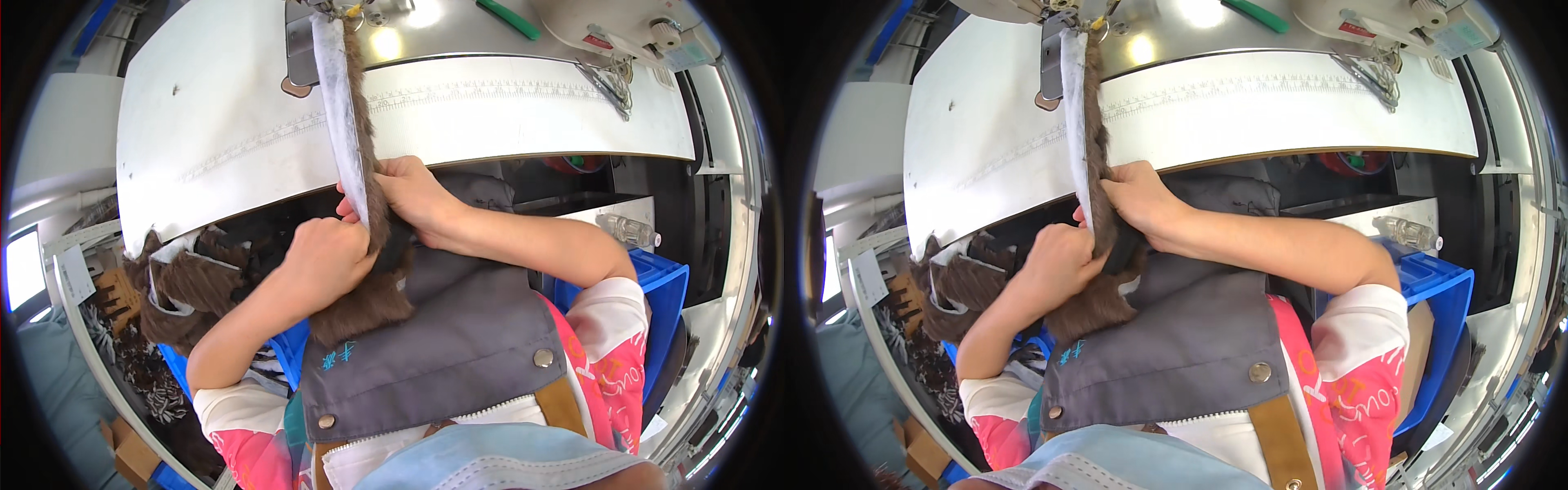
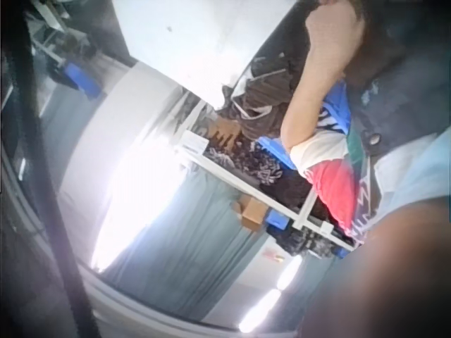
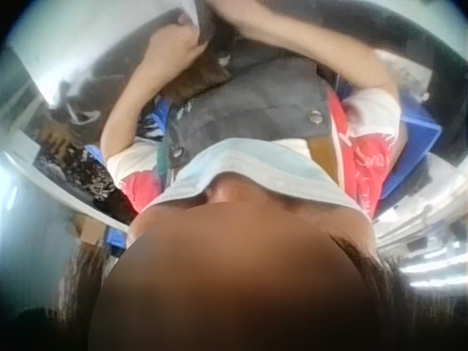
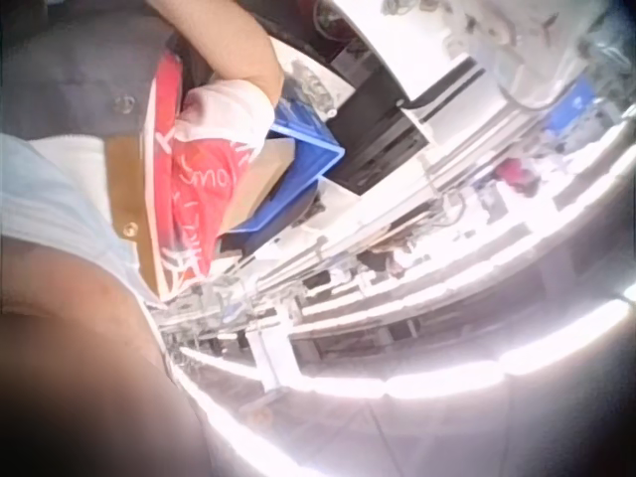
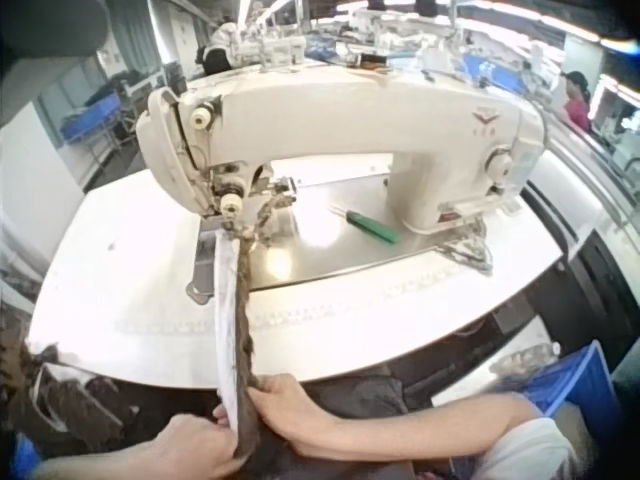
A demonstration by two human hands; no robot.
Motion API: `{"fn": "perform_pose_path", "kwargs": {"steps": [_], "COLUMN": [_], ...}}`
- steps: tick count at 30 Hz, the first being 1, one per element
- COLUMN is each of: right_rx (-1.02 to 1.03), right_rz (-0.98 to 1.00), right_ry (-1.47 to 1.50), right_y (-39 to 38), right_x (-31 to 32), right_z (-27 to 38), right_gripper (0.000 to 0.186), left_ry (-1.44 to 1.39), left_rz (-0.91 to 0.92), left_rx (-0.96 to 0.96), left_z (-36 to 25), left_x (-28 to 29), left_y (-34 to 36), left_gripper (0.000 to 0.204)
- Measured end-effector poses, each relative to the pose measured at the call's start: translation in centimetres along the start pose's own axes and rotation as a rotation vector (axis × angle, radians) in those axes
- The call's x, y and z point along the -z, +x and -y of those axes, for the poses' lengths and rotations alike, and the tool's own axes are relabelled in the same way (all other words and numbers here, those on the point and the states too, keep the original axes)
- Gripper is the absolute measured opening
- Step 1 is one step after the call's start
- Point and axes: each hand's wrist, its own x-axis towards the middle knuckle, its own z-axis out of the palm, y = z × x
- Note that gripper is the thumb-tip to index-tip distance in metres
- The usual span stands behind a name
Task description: Sewing pieces of fur together using an industrial sewing machine while using a pick tool to guide the material.
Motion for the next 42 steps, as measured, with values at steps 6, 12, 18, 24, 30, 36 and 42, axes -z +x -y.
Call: {"fn": "perform_pose_path", "kwargs": {"steps": [6,12,18,24,30,36,42], "right_rx": [0.365,0.323,0.424,0.446,0.694,1.174,0.706], "right_rz": [-0.161,-0.177,-0.189,-0.210,-0.136,-1.150,-0.694], "right_ry": [-0.679,-0.541,-0.635,-0.766,-1.291,-2.273,-1.657], "right_y": [-0.1,-1.0,-1.1,-0.1,-1.7,2.0,1.3], "right_x": [2.5,2.4,1.9,2.2,4.1,15.7,10.8], "right_z": [-0.5,0.0,1.1,-2.1,2.3,14.6,10.8], "right_gripper": [0.022,0.026,0.027,0.027,0.013,0.018,0.018], "left_ry": [-0.526,-0.227,0.390,0.541,0.464,0.441,0.394], "left_rz": [-0.548,-0.701,-0.161,-0.539,-0.627,-0.615,-0.596], "left_rx": [0.199,-0.144,-0.061,-0.086,-0.069,-0.060,-0.018], "left_z": [9.1,8.2,6.9,7.8,8.6,7.5,8.0], "left_x": [2.4,1.1,4.5,-0.2,-1.2,-0.6,-0.8], "left_y": [4.8,12.0,13.1,11.8,11.3,11.3,10.5], "left_gripper": [0.025,0.032,0.043,0.053,0.044,0.041,0.041]}}
